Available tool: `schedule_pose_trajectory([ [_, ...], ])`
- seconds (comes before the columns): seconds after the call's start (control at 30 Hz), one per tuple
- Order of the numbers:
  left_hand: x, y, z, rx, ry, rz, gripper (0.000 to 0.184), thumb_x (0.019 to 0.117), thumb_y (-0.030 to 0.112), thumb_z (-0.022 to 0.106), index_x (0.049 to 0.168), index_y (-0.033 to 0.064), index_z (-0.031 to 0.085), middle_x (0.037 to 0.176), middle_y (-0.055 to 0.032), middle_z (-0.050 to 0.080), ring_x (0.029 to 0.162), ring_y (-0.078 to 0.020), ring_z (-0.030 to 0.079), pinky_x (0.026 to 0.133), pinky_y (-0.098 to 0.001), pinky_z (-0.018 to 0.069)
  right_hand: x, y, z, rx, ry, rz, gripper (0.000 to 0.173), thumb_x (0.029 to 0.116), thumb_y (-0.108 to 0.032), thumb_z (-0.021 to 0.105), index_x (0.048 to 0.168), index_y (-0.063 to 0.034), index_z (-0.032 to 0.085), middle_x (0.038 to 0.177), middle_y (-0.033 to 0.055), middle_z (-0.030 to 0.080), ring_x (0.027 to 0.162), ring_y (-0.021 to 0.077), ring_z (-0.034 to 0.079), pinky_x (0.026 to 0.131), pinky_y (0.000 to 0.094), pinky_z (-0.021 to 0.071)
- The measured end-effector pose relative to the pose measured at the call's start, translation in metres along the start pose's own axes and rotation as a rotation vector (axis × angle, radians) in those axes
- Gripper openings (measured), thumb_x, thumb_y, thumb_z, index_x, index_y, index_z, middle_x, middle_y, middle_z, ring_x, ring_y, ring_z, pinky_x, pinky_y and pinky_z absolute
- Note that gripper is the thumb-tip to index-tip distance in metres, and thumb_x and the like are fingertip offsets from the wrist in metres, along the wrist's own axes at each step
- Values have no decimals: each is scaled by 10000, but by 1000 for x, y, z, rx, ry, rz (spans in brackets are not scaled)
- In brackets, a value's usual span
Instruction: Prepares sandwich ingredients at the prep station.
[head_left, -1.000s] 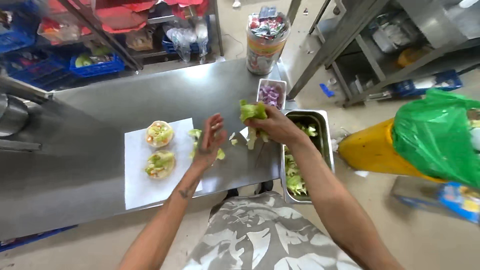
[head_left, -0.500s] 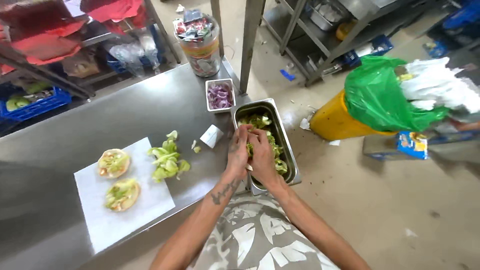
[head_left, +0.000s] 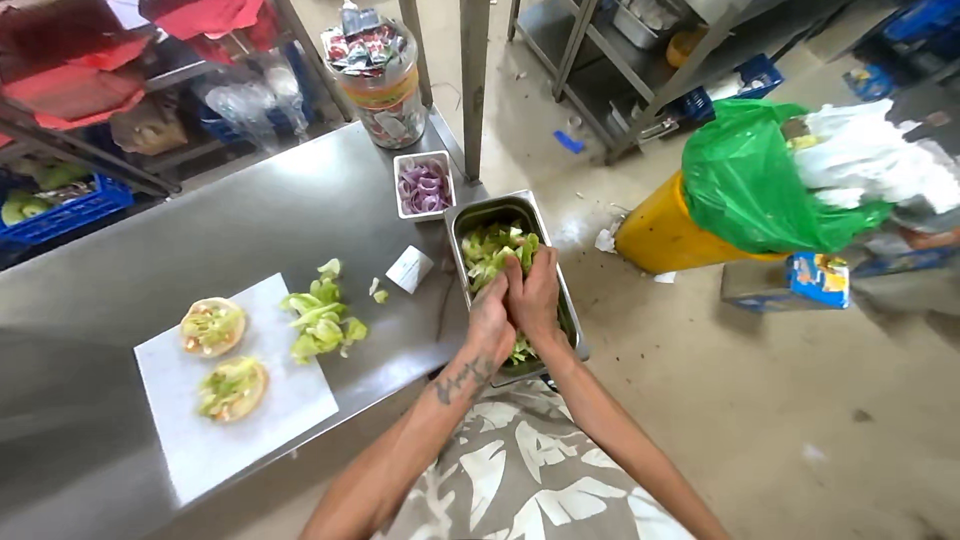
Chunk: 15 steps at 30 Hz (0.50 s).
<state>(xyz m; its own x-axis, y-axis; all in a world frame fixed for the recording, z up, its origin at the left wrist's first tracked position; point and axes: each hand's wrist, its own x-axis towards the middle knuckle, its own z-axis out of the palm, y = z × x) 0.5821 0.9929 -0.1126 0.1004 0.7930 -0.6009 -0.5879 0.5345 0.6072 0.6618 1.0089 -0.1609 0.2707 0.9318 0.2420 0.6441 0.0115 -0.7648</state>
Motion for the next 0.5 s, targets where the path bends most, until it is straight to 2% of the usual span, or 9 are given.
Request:
schedule_pose_trajectory([
  [0.07,3,-8,-2,151,47,71,343,1114,257,413,1304,46,605,1149,-100,669,1045,-176,642,928,-390,534,0,-5,-2,-48,64,-33,493,1061,-405,518,1114,78,605,976,215,640,808,318,680,691,468,580],
  [0.1,7,-11,-4,214,42,113,367,1115,296,419,1358,63,566,1190,-98,657,1069,-167,636,942,-383,534,-4,-20,-13,-36,36,-1,459,1068,-390,520,1110,61,594,929,189,643,792,286,676,694,440,575],
  [0.17,13,-14,-3,301,52,214,358,1107,361,424,1328,104,539,1135,-74,657,1014,-148,648,900,-366,553,-15,-57,-43,20,-106,112,432,1086,-377,502,1230,27,552,1018,177,651,917,249,681,811,398,574],
  [0.23,15,-14,-4,347,60,313,348,1110,338,422,1349,99,507,1142,-80,649,1024,-150,646,920,-365,549,-17,-60,-45,81,-128,103,462,1098,-398,458,1274,17,555,1070,168,666,975,231,687,859,387,575],
  [0.27,18,-13,-6,367,63,360,330,1113,295,423,1359,86,491,1147,-88,649,1030,-150,651,927,-362,553,-14,-49,-36,101,-103,57,504,1100,-439,420,1230,17,590,1032,160,673,943,227,690,835,398,581],
  [0.3,21,-11,-9,400,64,408,305,1111,239,433,1354,66,494,1157,-99,650,1042,-154,655,939,-362,556,-7,-31,-21,109,-43,-5,550,1091,-487,392,1107,3,640,918,129,666,843,220,683,751,415,580],
  [0.37,27,-3,-14,500,41,473,261,1074,97,462,1308,17,544,1139,-114,656,1020,-148,658,921,-350,563,1,-14,-12,117,-30,-41,546,1061,-530,450,914,-50,665,752,67,619,686,192,635,630,420,543],
  [0.43,30,6,-16,618,1,468,218,1072,88,469,1225,6,600,1067,-110,662,949,-147,657,865,-349,563,6,-9,-14,213,-67,-33,459,1056,-445,522,858,-57,666,672,39,594,592,158,594,560,383,505],
  [0.5,36,12,-21,612,-66,408,217,1094,146,457,1153,14,619,974,-92,656,851,-141,650,784,-340,567,8,-20,-31,509,-146,55,369,1068,-226,507,883,68,633,662,113,577,537,184,555,509,302,460],
])
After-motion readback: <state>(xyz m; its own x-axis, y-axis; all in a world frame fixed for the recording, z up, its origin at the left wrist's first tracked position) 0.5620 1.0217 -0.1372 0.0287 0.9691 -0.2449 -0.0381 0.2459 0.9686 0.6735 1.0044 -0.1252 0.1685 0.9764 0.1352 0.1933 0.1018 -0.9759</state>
